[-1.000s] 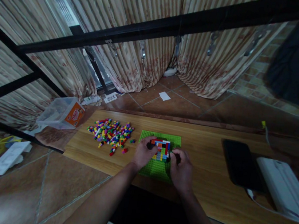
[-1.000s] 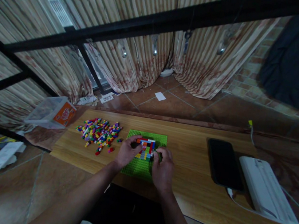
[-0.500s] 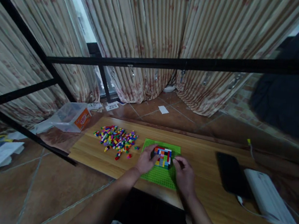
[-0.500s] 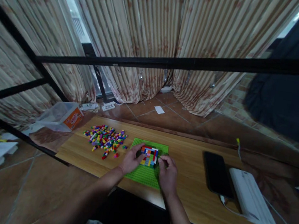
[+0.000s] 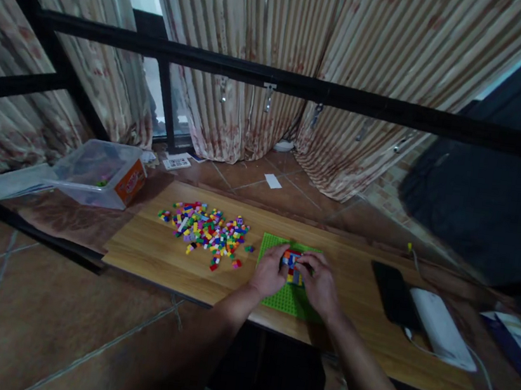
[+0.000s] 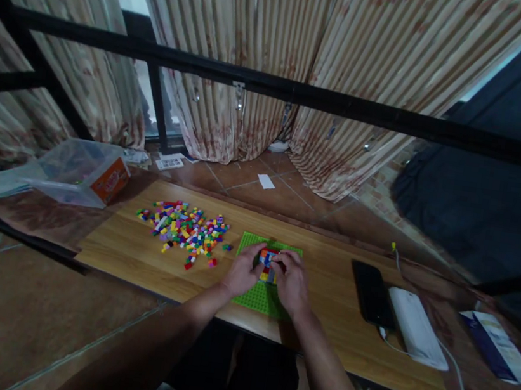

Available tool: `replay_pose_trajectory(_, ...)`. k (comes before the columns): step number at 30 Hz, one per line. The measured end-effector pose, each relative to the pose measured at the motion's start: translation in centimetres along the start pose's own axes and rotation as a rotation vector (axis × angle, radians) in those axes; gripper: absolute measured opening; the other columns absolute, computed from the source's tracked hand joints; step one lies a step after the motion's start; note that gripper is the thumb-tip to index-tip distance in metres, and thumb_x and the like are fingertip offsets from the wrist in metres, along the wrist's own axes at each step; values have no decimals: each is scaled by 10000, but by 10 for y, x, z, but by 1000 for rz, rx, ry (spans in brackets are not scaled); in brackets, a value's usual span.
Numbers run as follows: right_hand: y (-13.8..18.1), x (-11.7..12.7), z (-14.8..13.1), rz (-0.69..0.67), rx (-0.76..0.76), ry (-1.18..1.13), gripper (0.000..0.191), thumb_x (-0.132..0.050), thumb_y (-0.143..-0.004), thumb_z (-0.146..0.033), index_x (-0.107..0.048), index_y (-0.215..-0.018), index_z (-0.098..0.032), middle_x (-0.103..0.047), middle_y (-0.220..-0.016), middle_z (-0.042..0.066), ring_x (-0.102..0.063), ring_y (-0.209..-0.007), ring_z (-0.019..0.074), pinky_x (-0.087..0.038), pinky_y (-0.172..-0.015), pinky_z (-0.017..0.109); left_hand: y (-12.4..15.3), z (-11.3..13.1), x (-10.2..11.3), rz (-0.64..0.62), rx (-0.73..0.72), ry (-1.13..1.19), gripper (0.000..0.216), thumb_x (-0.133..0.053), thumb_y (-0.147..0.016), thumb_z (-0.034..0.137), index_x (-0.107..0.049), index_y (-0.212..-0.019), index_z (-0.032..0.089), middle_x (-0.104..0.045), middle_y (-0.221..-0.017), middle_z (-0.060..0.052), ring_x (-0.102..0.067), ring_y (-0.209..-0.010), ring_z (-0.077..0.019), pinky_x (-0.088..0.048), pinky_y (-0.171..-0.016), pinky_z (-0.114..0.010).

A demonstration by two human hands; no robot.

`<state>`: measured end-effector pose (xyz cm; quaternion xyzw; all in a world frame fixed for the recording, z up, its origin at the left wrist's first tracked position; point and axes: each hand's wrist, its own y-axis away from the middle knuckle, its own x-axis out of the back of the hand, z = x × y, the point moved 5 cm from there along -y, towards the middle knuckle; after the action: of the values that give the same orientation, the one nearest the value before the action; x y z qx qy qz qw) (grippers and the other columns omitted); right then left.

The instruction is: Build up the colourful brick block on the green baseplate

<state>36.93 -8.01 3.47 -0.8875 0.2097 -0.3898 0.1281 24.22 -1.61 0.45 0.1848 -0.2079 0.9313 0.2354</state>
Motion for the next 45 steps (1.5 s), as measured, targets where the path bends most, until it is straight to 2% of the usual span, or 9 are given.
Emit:
replay_pose_trajectory(7,-6,-4,-6,-67,90,154,191,-500,-879,-302,-670,-847,-222,-628,-1013,85,-582,-968,248,-477,-879,441,1,3,0,10,-19,1,543,-514,-769,80,-491,-1303,175,-580,-1288,-104,-503,-1232,-237,-407,-1085,-453)
replay_pose_trajectory(11,-11,-7,-15,-173,152,285,204,-459,-878,-238,-657,-835,-225,-634,-956,73,-570,-919,244,-471,-863,421,1,6,2,17,-16,14,554,-501,-754,57,-494,-1298,159,-575,-1295,-118,-496,-1242,-238,-400,-1094,-442)
replay_pose_trajectory(14,-11,-10,-18,-226,168,298,201,-452,-874,-208,-644,-821,-227,-631,-917,69,-563,-895,240,-470,-845,401,2,7,2,9,-16,9,563,-501,-749,56,-489,-1302,165,-572,-1298,-115,-492,-1244,-240,-395,-1099,-445)
replay_pose_trajectory(21,-8,-7,-14,-103,109,210,161,-491,-858,-222,-641,-798,-223,-638,-925,71,-582,-895,238,-479,-837,410,2,4,1,2,-21,-6,514,-494,-795,96,-478,-1304,166,-564,-1306,-115,-489,-1249,-236,-405,-1090,-441)
replay_pose_trajectory(25,-6,-2,-7,-72,47,131,146,-540,-857,-300,-659,-842,-218,-638,-980,79,-601,-912,234,-485,-851,414,2,4,0,-3,-10,-4,503,-499,-805,108,-478,-1303,183,-564,-1306,-103,-486,-1254,-230,-404,-1089,-438)
replay_pose_trajectory(28,-3,4,1,-34,-9,76,204,-553,-862,-383,-666,-893,-216,-639,-1028,88,-607,-944,236,-480,-871,424,2,4,0,-8,-2,-6,499,-499,-810,117,-476,-1305,178,-559,-1311,-107,-480,-1260,-228,-402,-1091,-429)
replay_pose_trajectory(33,-2,8,12,110,-130,91,316,-521,-871,-465,-650,-995,-204,-652,-1024,103,-583,-1004,262,-441,-917,467,1,4,1,-14,5,-6,526,-507,-796,107,-465,-1311,206,-554,-1322,-90,-472,-1266,-232,-395,-1095,-448)
replay_pose_trajectory(38,-2,-7,15,94,-187,132,424,-525,-856,-500,-621,-1107,-173,-625,-1067,133,-561,-1017,271,-440,-911,463,1,5,1,-31,17,-12,514,-507,-795,115,-471,-1305,172,-557,-1313,-109,-476,-1257,-238,-393,-1095,-438)
replay_pose_trajectory(45,4,-16,18,106,-150,126,399,-514,-862,-493,-620,-1097,-188,-637,-1047,119,-563,-1004,266,-434,-908,464,2,3,0,-33,13,-2,503,-504,-813,133,-461,-1309,206,-547,-1332,-92,-472,-1263,-234,-387,-1101,-450)
